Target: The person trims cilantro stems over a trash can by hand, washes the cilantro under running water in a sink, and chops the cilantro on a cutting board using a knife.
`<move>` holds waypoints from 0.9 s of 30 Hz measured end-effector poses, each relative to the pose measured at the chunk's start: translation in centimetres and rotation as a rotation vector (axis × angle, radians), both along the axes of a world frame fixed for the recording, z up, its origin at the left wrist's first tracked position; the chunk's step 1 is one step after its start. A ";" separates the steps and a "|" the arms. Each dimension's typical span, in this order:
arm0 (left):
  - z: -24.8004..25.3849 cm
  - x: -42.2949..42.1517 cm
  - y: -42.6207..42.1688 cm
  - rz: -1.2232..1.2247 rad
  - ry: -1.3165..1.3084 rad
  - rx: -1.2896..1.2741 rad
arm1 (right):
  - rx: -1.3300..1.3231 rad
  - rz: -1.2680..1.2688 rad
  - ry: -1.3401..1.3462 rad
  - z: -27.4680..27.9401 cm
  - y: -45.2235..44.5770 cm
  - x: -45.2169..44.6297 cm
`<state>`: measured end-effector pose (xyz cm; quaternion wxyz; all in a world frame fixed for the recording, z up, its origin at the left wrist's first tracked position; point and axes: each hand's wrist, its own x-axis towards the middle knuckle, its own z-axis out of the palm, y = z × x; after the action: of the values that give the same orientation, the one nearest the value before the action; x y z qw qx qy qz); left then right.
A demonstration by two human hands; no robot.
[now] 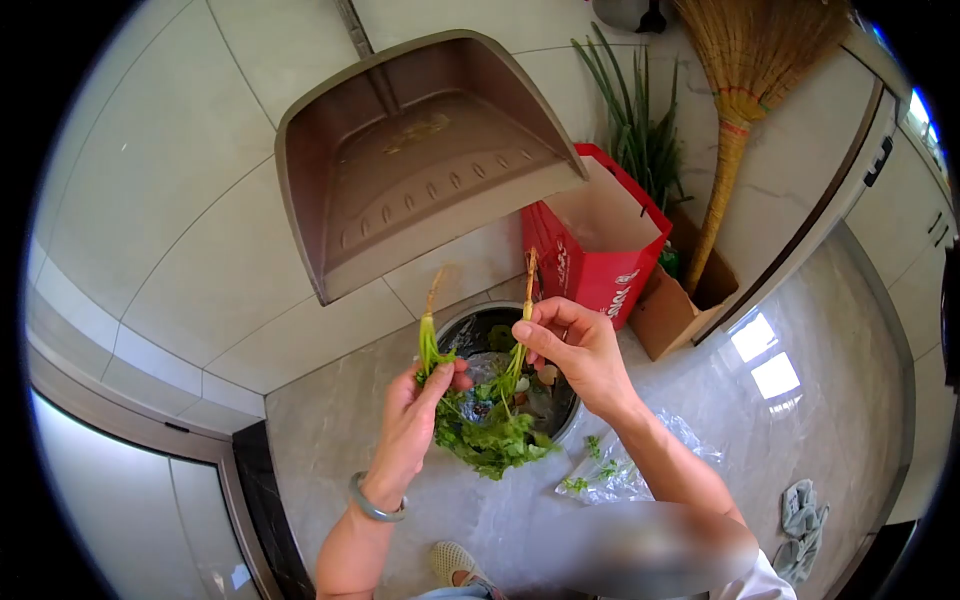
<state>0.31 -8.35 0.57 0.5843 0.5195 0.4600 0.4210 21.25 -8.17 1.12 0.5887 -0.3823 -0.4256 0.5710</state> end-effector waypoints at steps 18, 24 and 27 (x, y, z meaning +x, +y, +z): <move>2.4 2.0 0.3 -0.084 0.110 0.129 | 0.016 0.075 -0.146 1.5 -0.2 -1.0; 2.0 1.8 0.4 -0.082 0.019 0.032 | 0.010 0.057 -0.073 0.5 -0.4 -1.1; 1.7 1.8 0.4 -0.022 0.054 0.086 | 0.024 -0.019 -0.130 0.6 -0.7 -1.4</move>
<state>2.15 -7.93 2.26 0.5534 0.5602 0.4513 0.4198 19.81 -8.88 1.75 0.5697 -0.4155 -0.4661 0.5344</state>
